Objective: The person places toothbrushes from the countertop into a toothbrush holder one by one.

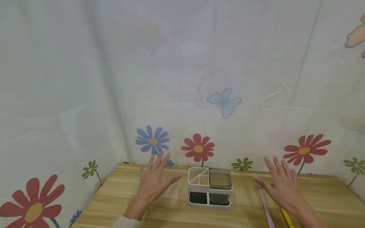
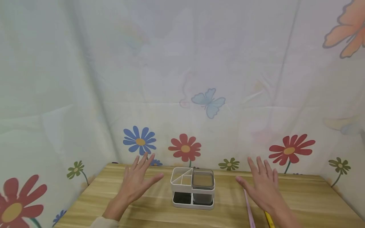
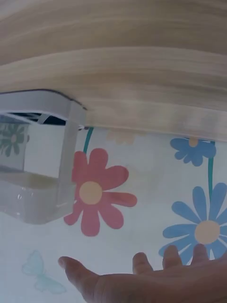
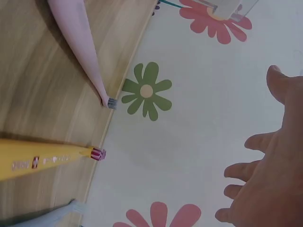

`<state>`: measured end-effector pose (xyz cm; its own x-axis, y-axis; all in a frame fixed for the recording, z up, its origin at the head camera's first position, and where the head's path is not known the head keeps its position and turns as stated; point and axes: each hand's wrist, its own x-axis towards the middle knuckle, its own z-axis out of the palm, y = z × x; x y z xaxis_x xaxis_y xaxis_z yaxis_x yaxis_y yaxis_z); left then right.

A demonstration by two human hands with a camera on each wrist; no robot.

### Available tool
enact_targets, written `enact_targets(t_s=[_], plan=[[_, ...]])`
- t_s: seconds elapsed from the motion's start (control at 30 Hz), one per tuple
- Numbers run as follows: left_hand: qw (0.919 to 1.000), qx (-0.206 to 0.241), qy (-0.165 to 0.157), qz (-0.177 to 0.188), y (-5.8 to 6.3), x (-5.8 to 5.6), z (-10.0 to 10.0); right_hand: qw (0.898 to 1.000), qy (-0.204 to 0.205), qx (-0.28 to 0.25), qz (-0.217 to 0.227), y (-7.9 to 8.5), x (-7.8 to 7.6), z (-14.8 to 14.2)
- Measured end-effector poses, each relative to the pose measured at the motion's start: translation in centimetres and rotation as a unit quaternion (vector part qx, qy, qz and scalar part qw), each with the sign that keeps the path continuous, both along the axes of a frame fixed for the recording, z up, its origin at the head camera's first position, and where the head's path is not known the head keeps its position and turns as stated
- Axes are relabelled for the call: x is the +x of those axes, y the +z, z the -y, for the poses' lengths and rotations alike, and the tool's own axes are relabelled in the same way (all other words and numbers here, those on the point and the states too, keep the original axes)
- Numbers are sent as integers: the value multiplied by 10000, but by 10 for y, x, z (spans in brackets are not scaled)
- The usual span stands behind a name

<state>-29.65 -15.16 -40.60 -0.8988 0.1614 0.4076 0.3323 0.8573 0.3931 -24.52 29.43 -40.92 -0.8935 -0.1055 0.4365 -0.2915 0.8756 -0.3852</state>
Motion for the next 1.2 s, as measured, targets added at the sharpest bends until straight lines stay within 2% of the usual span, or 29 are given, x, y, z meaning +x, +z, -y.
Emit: enact_targets(t_s=[0.13, 0.23, 0.33, 0.47, 0.63, 0.87, 1.07, 1.2], plan=[[9994, 257, -155, -164, 3, -1, -4, 9991, 113, 18, -419, 1, -4, -7], [9974, 591, -370, -164, 5, -2, -7, 9976, 255, -191, -617, 3, -6, -13], [9916, 1092, -679, -99, 5, -2, -11, 9949, 435, -520, -752, 5, -7, -20], [9813, 1653, -981, 94, 6, -1, -17, 9930, 532, -894, -565, 9, -5, -31], [9702, 2084, -1210, 239, 6, -2, -23, 9927, 325, -1144, 202, 17, 1, -46], [9549, 2444, -1642, 373, 4, -4, -33, 9916, 168, -1016, 785, 20, 3, -61], [9537, 2385, -1776, 450, 2, -5, -40, 9898, -25, -888, 1115, 18, 2, -72], [9524, 2381, -1801, 610, 1, -4, -44, 9907, -109, -694, 1166, 15, -1, -77]])
